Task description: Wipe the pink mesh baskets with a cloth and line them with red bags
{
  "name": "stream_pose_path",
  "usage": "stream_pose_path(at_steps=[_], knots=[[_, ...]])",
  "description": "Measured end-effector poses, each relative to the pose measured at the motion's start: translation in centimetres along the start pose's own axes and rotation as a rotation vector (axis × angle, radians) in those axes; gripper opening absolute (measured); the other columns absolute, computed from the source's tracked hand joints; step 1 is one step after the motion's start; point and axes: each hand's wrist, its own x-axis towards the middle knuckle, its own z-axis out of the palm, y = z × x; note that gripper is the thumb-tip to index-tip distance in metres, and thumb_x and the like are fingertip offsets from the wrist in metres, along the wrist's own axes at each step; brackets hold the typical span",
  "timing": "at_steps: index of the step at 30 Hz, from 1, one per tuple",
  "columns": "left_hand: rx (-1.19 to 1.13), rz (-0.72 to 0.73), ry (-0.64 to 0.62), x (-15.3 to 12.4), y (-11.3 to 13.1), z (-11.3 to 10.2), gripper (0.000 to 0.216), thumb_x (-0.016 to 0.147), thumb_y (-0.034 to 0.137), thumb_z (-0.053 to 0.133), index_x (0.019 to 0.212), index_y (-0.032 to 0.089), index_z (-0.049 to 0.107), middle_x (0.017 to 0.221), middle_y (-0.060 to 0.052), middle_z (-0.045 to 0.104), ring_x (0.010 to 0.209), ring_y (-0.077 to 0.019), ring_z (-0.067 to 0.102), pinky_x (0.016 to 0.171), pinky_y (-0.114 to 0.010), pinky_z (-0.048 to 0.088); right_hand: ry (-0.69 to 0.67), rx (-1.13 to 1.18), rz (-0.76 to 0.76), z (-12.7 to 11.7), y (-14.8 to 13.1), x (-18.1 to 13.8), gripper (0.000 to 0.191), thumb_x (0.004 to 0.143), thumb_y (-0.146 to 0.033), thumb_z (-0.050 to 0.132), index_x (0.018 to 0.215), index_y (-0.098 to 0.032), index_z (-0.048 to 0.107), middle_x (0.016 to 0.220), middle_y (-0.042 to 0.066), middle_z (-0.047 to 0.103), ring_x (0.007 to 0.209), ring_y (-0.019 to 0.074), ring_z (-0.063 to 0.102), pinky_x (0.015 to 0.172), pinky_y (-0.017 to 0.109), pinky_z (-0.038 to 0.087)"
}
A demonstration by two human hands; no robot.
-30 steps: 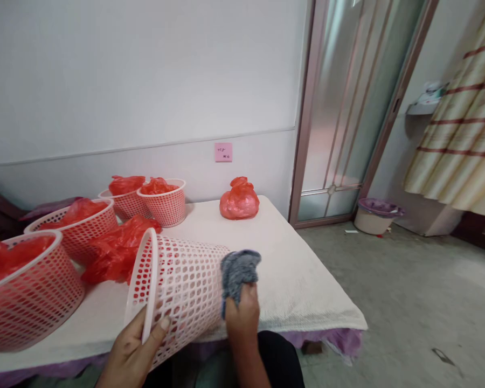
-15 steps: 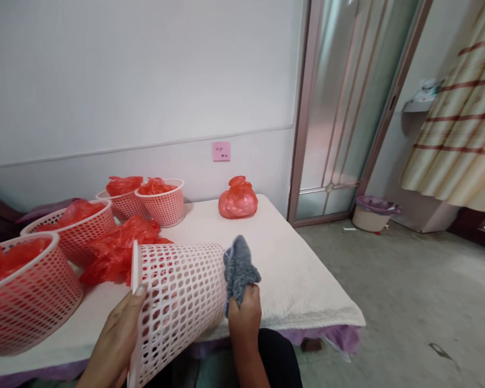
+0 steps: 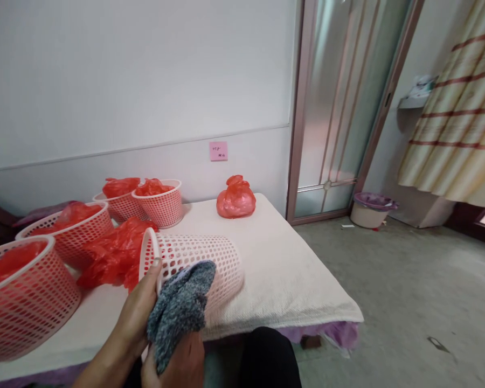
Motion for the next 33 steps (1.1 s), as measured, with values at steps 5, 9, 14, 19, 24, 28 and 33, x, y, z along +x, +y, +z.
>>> stream_pose_path(at_steps=[5,9,14,19,24,28,33], knots=[[0.041,0.09,-0.389,-1.4,-3.3,-1.6,0.059,0.083,0.06,0.051,0.122,0.018,0.062,0.133,-0.011,0.059,0.129,-0.0285,0.047,0.112,-0.043,0.029,-0.093,0.319,0.141,-3.1,-2.0,6.0,0.037,0.07,-0.024,0.062,0.106,-0.019,0.059,0.094,0.008,0.07,0.088,0.0267,0.067,0.08,0.038,0.054],[0.376,0.292,-0.699,-1.4,-7.2,-5.2,0.07,0.064,0.042,0.078,0.13,0.028,0.058,0.132,-0.011,0.06,0.125,-0.0347,0.051,0.105,-0.047,0.038,-0.178,0.508,0.316,-5.6,-2.6,9.7,0.046,0.073,-0.029,0.064,0.116,-0.017,0.053,0.096,0.005,0.07,0.085,0.0221,0.067,0.076,0.032,0.054],[0.587,0.551,-0.645,-1.1,-8.2,-6.4,0.032,0.082,0.026,0.06,0.112,0.031,0.07,0.11,-0.01,0.072,0.104,-0.0305,0.066,0.093,-0.038,0.05,-0.282,0.51,0.163,-6.3,-3.1,11.1,0.044,0.076,-0.025,0.06,0.12,-0.021,0.055,0.109,0.004,0.066,0.101,0.022,0.061,0.089,0.032,0.048],[0.408,0.395,-0.457,-1.7,-7.0,-6.1,0.03,0.084,0.034,0.059,0.11,0.022,0.07,0.109,-0.009,0.072,0.101,-0.0272,0.065,0.092,-0.035,0.05,-0.31,0.277,-0.431,-4.8,-3.0,11.3,0.039,0.076,-0.01,0.044,0.109,-0.02,0.061,0.107,0.009,0.056,0.099,0.0235,0.053,0.085,0.038,0.047],[0.121,0.107,-0.25,-2.4,-6.0,-6.4,0.041,0.076,0.045,0.068,0.11,0.021,0.068,0.103,-0.007,0.074,0.099,-0.0276,0.066,0.092,-0.037,0.051,0.01,-0.155,-0.581,-3.6,2.0,14.9,0.038,0.067,-0.002,0.04,0.095,-0.015,0.062,0.106,0.014,0.052,0.097,0.0275,0.047,0.084,0.047,0.045],[-0.131,-0.045,-0.128,-2.8,-4.2,-5.5,0.046,0.067,0.039,0.078,0.108,0.021,0.068,0.093,-0.004,0.076,0.094,-0.0275,0.069,0.083,-0.035,0.056,0.075,-0.253,-0.481,-4.0,3.3,16.1,0.046,0.065,0.001,0.04,0.103,-0.015,0.061,0.108,0.016,0.052,0.099,0.0294,0.047,0.085,0.05,0.045],[-0.408,-0.092,0.026,-2.4,-1.9,-4.5,0.044,0.064,0.024,0.079,0.107,0.021,0.068,0.087,-0.003,0.076,0.092,-0.0263,0.07,0.076,-0.031,0.059,-0.017,-0.077,-0.632,-2.3,-1.8,7.7,0.033,0.073,-0.009,0.054,0.1,-0.025,0.064,0.109,0.011,0.056,0.096,0.0277,0.054,0.079,0.044,0.049]])
